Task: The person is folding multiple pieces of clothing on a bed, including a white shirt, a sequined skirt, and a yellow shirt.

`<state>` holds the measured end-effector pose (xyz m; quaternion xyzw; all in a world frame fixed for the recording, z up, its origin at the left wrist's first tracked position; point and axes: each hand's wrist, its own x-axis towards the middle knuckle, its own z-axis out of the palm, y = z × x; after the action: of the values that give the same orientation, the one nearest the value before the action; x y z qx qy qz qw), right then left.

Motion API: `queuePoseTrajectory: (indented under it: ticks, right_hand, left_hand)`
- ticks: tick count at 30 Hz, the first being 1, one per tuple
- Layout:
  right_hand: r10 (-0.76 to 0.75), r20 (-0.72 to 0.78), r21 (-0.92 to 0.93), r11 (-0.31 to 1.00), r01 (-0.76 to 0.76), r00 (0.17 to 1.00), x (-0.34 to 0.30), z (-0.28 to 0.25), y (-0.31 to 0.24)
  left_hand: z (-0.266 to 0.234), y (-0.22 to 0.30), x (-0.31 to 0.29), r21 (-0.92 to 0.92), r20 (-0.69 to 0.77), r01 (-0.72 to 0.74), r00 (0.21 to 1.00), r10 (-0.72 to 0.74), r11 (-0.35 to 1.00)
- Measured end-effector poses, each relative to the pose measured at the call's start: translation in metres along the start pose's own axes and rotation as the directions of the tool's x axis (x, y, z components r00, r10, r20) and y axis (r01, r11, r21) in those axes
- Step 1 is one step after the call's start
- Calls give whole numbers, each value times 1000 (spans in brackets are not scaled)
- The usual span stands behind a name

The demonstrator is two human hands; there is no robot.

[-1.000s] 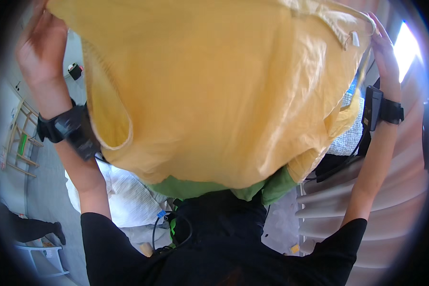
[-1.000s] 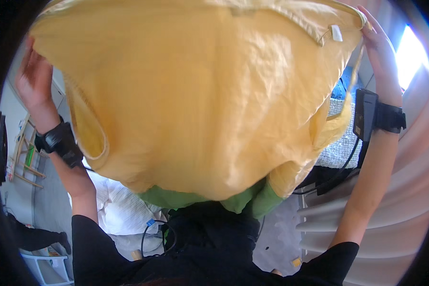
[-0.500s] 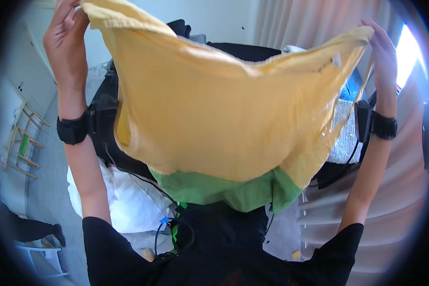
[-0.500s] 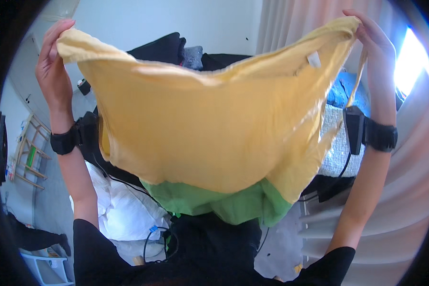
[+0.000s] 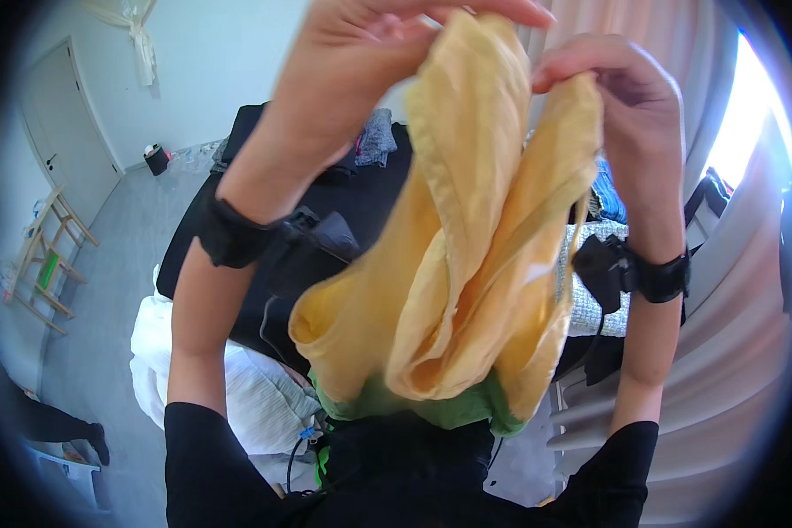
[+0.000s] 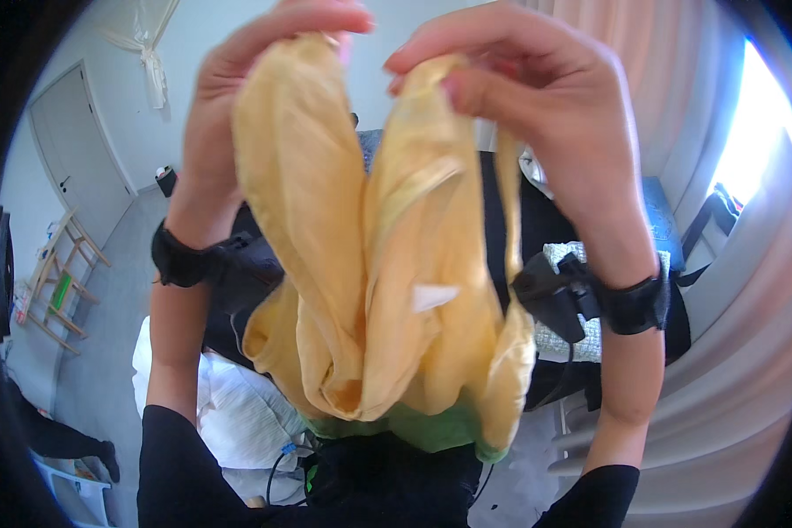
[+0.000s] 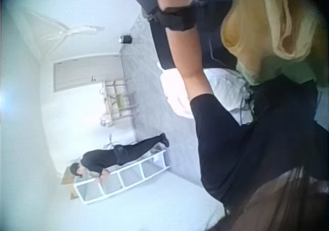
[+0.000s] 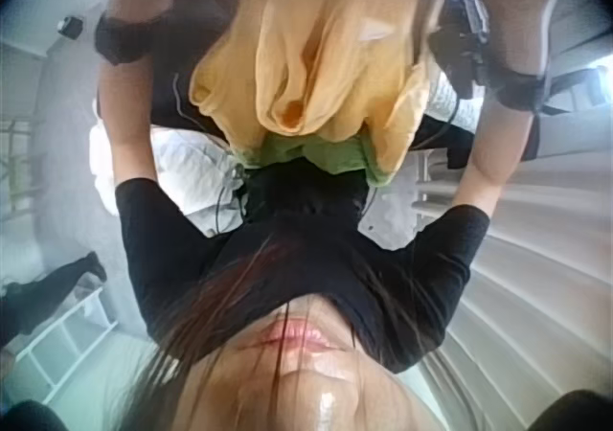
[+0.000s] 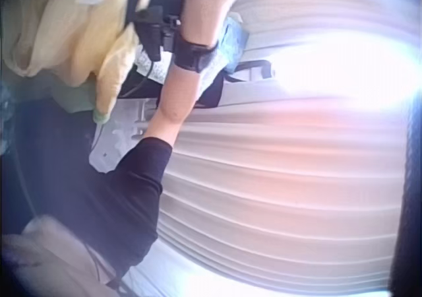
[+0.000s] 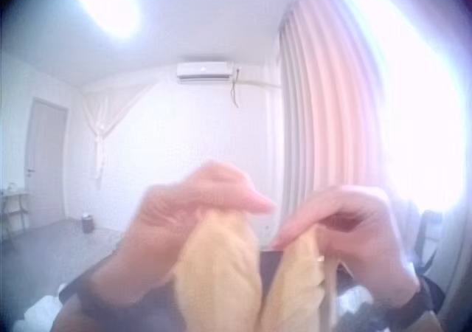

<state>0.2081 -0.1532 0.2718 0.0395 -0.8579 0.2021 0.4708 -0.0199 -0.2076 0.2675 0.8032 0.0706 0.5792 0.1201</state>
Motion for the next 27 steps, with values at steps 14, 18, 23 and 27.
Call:
queuePoseTrajectory:
  ticks: [14, 18, 23, 27]
  right_hand:
    - [110, 42, 36, 993, -112, 993, -7, 51, 7]
    - [89, 196, -136, 989, -63, 977, -14, 54, 9]
    - [176, 198, -252, 960, -124, 964, -30, 61, 20]
    - [300, 73, -346, 902, -258, 951, -42, 57, 35]
  left_hand:
    - [22, -38, -41, -394, 169, 596, 795, -583, 700]
    - [14, -47, -54, -319, 325, 762, 646, -690, 564]
    - [19, -55, -75, -169, 190, 824, 565, -803, 540]
    - [18, -36, -103, 201, -162, 704, 710, -686, 681]
